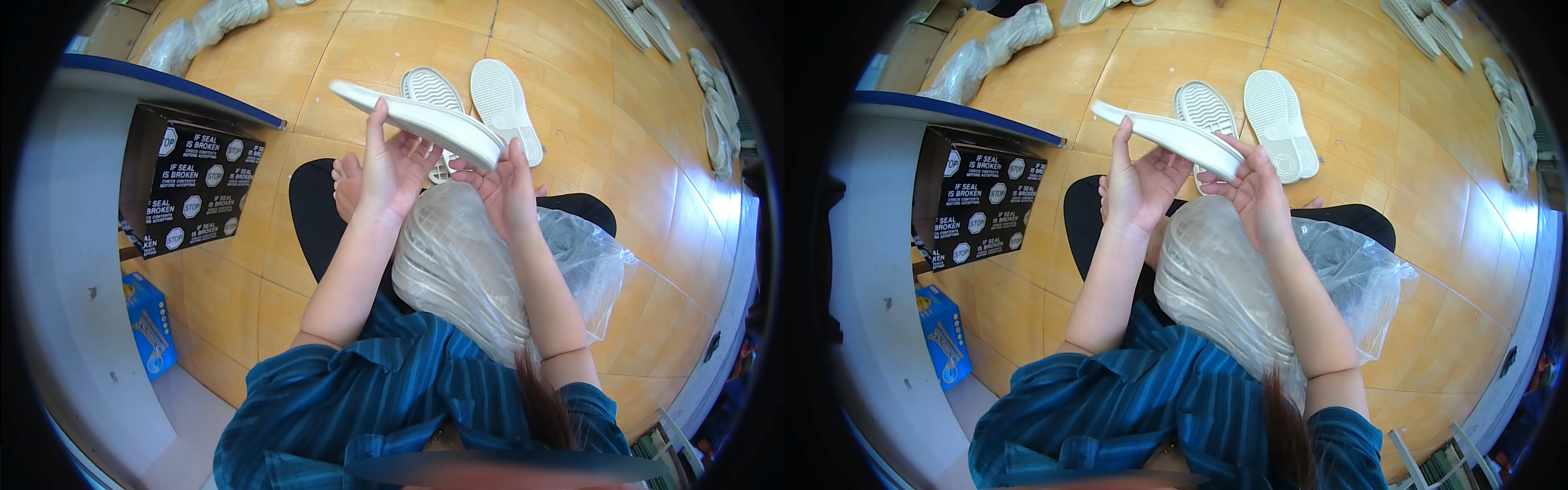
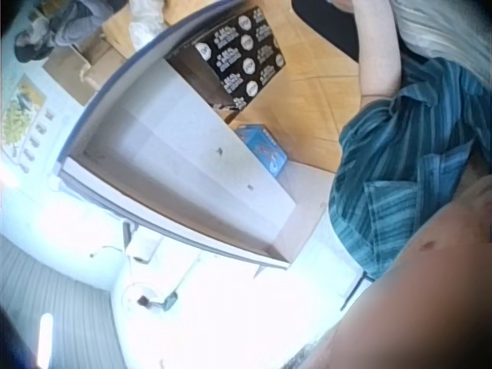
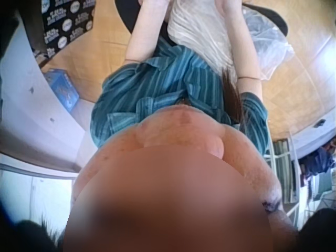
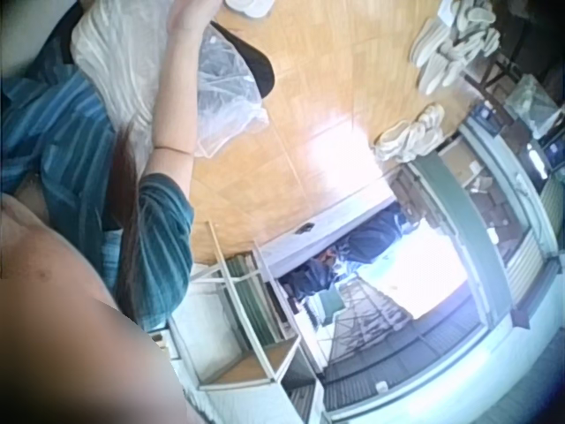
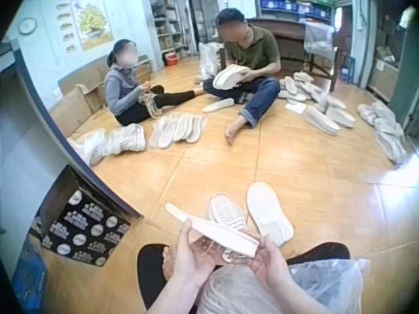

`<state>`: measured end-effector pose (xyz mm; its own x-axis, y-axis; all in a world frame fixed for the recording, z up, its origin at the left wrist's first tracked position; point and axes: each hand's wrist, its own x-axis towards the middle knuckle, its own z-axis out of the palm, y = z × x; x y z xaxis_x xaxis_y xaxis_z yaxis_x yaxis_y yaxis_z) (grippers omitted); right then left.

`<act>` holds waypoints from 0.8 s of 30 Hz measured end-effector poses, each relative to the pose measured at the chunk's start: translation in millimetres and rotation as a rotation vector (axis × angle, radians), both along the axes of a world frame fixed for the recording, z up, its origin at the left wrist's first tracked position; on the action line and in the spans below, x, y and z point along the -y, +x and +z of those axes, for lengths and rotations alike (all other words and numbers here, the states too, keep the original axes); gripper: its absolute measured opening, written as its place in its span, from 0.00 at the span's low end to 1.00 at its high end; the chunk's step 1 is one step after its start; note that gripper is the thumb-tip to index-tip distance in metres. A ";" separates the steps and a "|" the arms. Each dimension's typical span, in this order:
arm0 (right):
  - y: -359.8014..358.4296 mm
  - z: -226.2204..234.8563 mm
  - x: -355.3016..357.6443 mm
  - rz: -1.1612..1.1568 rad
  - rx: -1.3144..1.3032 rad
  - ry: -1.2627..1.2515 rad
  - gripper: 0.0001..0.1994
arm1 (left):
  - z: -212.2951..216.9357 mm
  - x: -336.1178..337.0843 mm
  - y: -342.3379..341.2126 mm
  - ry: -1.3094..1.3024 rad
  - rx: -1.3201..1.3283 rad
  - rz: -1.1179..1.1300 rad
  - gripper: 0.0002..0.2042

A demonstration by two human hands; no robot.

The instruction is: The person sits on the floor and packs white shoe insoles into clear plastic bags. They handle the insoles one by one, placing them into the bags and then tying the bags shut. Other people are visible in the background performing similar tasks.

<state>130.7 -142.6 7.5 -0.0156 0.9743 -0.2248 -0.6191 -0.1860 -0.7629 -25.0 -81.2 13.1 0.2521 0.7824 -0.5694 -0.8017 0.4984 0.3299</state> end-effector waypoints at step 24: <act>-13.2 20.5 11.3 0.085 0.824 0.225 0.39 | -8.1 -7.2 -9.5 0.321 -0.310 -0.119 0.32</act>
